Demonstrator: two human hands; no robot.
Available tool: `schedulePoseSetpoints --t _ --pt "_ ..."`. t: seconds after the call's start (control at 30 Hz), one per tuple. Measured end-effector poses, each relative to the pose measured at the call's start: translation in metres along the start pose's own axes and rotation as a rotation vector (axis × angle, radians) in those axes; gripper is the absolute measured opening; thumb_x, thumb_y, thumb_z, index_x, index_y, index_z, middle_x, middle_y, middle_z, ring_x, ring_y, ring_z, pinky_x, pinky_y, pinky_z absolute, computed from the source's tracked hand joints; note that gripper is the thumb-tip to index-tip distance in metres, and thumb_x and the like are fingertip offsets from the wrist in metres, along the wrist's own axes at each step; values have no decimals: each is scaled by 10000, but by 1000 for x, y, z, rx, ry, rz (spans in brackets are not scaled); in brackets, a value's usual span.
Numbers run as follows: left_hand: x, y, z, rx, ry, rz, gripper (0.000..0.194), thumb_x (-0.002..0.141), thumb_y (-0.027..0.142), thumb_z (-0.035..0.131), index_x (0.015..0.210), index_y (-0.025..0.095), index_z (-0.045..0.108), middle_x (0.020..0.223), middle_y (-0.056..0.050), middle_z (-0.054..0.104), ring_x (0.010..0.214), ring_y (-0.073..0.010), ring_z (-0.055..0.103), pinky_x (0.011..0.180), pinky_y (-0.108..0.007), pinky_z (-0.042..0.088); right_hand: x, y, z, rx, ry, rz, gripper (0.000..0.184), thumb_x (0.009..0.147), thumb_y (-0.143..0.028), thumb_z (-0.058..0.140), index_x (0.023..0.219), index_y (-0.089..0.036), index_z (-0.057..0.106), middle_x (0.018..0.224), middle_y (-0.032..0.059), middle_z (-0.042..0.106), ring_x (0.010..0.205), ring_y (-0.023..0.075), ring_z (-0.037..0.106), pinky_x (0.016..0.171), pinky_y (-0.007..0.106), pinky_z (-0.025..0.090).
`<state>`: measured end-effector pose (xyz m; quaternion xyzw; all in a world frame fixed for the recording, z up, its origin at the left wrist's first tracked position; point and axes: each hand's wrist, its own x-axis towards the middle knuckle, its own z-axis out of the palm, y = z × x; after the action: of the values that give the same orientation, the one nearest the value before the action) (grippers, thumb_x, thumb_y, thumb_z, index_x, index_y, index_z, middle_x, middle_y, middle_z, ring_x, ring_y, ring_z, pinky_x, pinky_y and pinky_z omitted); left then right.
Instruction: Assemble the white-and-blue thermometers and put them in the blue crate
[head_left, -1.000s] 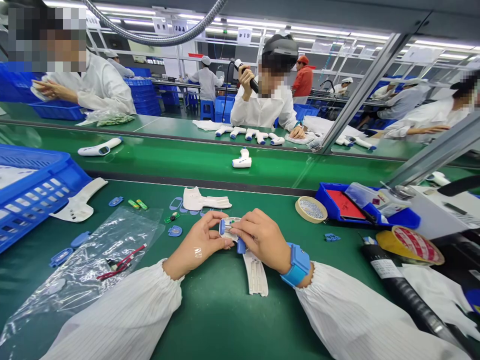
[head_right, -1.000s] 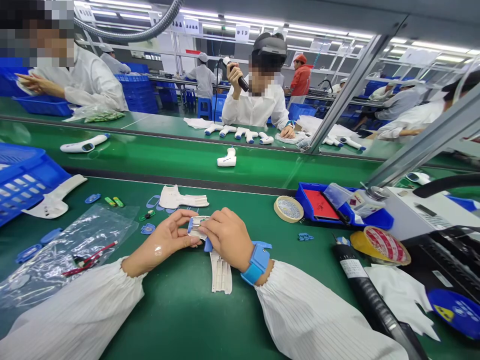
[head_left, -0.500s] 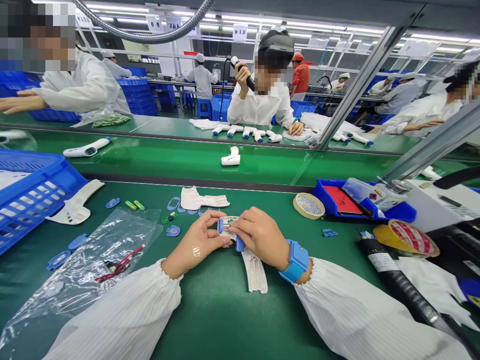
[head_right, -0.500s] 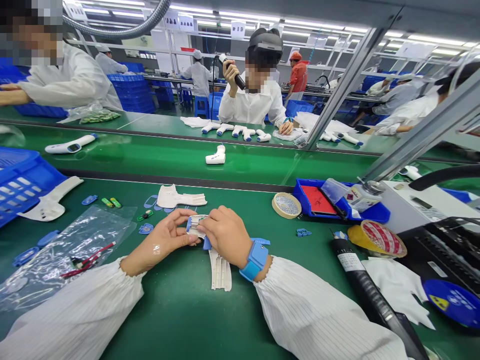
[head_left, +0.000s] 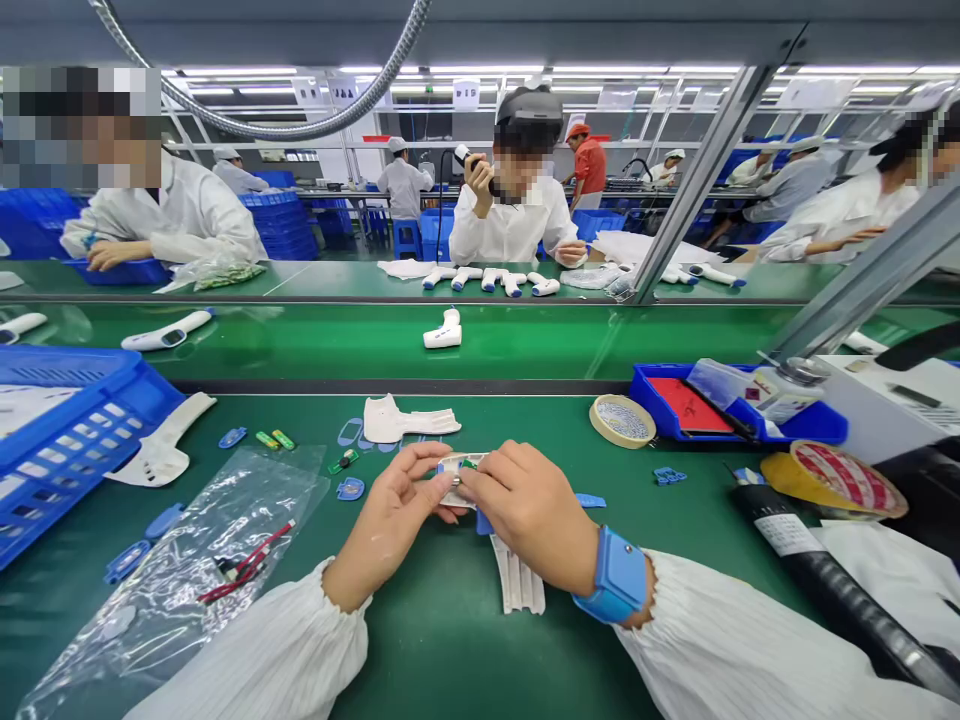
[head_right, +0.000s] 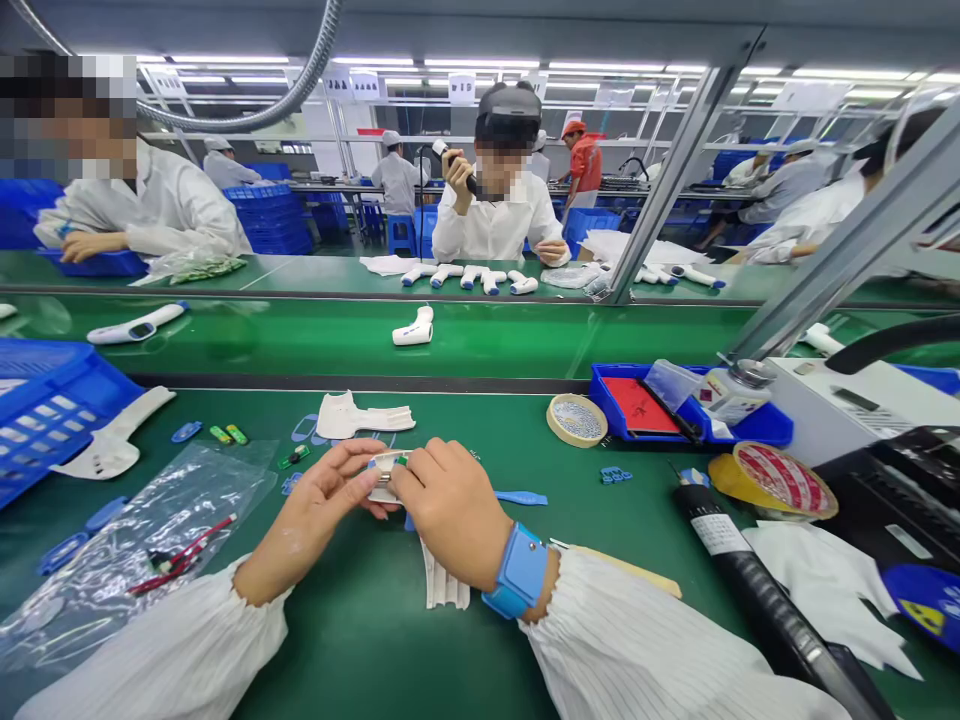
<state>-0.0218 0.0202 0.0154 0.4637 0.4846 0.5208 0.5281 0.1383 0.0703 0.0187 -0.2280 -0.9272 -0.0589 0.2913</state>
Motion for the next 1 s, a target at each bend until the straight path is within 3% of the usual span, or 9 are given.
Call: schedulePoseSetpoints --t 0.13,0.27,0.5,0.77,0.87,1.0 --pt "-3 3 0 -24 -3 15 316 789 312 616 1055 198 490 970 -45 636 680 -123 612 613 -256 536 2 -6 -11 40 -1 40 198 907 -179 467 813 -149 638 683 48 550 631 176 393 563 315 309" --pt "-6 5 1 -17 -4 48 315 775 305 630 1043 198 506 929 -45 639 714 -149 619 614 -269 543 4 -10 -18 112 -18 117 191 904 -203 485 777 -163 622 697 44 545 652 176 412 578 305 339" --pt "3 -3 2 115 48 -23 323 770 378 610 1012 184 521 929 -27 599 596 -104 603 557 -240 514 4 -3 -1 176 -88 197 104 870 -206 551 809 -171 628 736 36 555 686 171 456 614 296 384" --pt "14 -27 1 166 14 -111 350 769 402 580 1014 169 490 732 16 542 504 -83 528 440 -192 386 3 5 5 203 -310 242 82 840 -203 591 812 -181 665 705 31 564 687 174 488 628 302 372" --pt "13 -26 2 140 18 -107 281 770 359 562 966 163 512 711 18 534 499 -69 479 450 -187 358 4 0 0 200 -242 216 115 866 -229 556 869 -186 663 744 45 588 699 179 500 638 313 375" --pt "12 -23 3 127 23 -57 230 689 240 593 899 163 542 796 -13 574 649 -115 529 570 -218 412 4 -14 -1 384 -112 82 105 864 -211 558 943 -202 626 851 38 632 779 170 538 694 305 412"
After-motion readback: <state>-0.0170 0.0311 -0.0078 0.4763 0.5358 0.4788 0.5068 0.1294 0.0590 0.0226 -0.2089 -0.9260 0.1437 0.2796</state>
